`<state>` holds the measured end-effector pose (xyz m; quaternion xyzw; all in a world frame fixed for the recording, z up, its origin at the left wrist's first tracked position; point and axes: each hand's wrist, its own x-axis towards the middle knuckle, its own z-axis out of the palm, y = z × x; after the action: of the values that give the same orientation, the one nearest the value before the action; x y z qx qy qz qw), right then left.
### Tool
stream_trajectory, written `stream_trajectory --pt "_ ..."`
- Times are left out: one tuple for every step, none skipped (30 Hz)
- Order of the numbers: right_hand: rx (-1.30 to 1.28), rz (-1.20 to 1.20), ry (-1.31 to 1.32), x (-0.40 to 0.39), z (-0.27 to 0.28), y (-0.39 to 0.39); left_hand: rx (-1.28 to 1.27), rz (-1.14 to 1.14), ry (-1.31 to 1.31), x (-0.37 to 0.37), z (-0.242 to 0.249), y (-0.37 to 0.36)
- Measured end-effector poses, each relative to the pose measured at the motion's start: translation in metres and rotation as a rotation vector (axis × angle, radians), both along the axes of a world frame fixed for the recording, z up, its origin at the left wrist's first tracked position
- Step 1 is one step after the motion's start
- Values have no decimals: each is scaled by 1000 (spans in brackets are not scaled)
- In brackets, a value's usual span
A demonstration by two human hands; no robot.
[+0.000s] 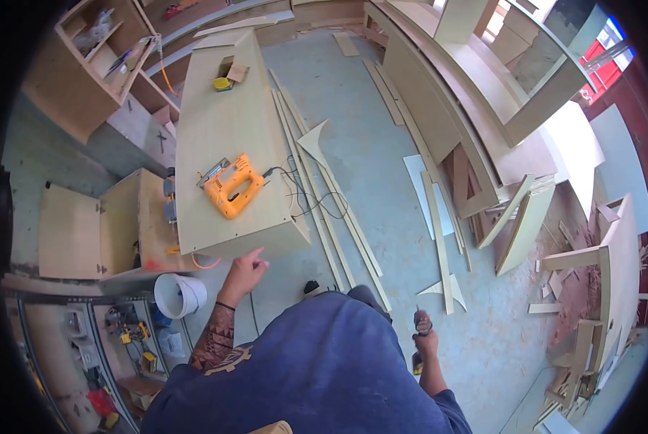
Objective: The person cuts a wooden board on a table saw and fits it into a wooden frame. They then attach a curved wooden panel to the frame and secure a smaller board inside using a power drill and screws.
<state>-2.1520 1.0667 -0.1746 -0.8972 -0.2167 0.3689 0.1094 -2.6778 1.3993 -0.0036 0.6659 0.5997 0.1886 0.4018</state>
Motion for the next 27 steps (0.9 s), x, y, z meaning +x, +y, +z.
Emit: stream_trajectory --pt "-51 9 9 -19 16 -7 2 -14 18 -2 7 18" --pt "40 -71 43 -41 32 -13 2 -25 37 -2 12 34" --pt "-17 -136 51 -60 33 -15 19 -37 18 -3 11 49" --pt "-21 -142 47 -62 39 -14 14 -43 14 -2 10 58" --pt "-31 -156 53 -74 39 -10 3 -51 13 2 12 69" --pt "-35 -170 60 -77 37 1 -1 -58 12 8 15 85" --pt "-35 -184 68 -81 34 13 13 -63 12 15 14 98" --pt "-33 -197 79 -85 29 27 5 -95 18 22 12 108" --pt "-33 -210 91 -86 27 43 -5 -128 24 29 10 118" --pt "-34 -223 103 -86 24 58 9 -132 27 36 10 131" --pt "-37 -235 113 -85 22 71 -12 -134 8 44 9 143" --pt "-44 -247 122 -80 21 85 -35 -135 -12 53 7 156" --pt "-49 -256 130 -73 19 100 -12 -145 -16 59 1 173" --pt "-53 -263 137 -63 17 117 -2 -144 -18 65 -2 191" --pt "-57 -268 144 -50 17 137 20 -115 -5 71 -5 210" --pt "-59 -272 149 -34 17 157 44 -85 6 77 -8 230" --pt "-55 -274 152 -13 16 182 66 -71 39 84 -8 252" --pt "-49 -272 152 12 16 209 86 -62 29 92 -7 272" --pt "-42 -268 151 40 16 237 82 -12 56 101 -5 291" --pt "-32 -264 150 71 17 268 80 38 83 114 -4 312" --pt "-24 -263 155 98 16 297 102 47 76 127 -5 335" --pt "-30 -267 168 119 17 315 79 105 85 138 -6 351" --pt "-45 -272 185 134 21 328 49 161 101 147 -3 364" --pt "-57 -275 203 148 24 341 54 166 108 155 0 380" --pt "-64 -270 214 166 24 360 77 155 137 164 0 397" --pt "-77 -250 221 186 26 379 94 159 163 173 0 408" --pt "-95 -219 226 202 34 396 91 198 163 182 5 417"
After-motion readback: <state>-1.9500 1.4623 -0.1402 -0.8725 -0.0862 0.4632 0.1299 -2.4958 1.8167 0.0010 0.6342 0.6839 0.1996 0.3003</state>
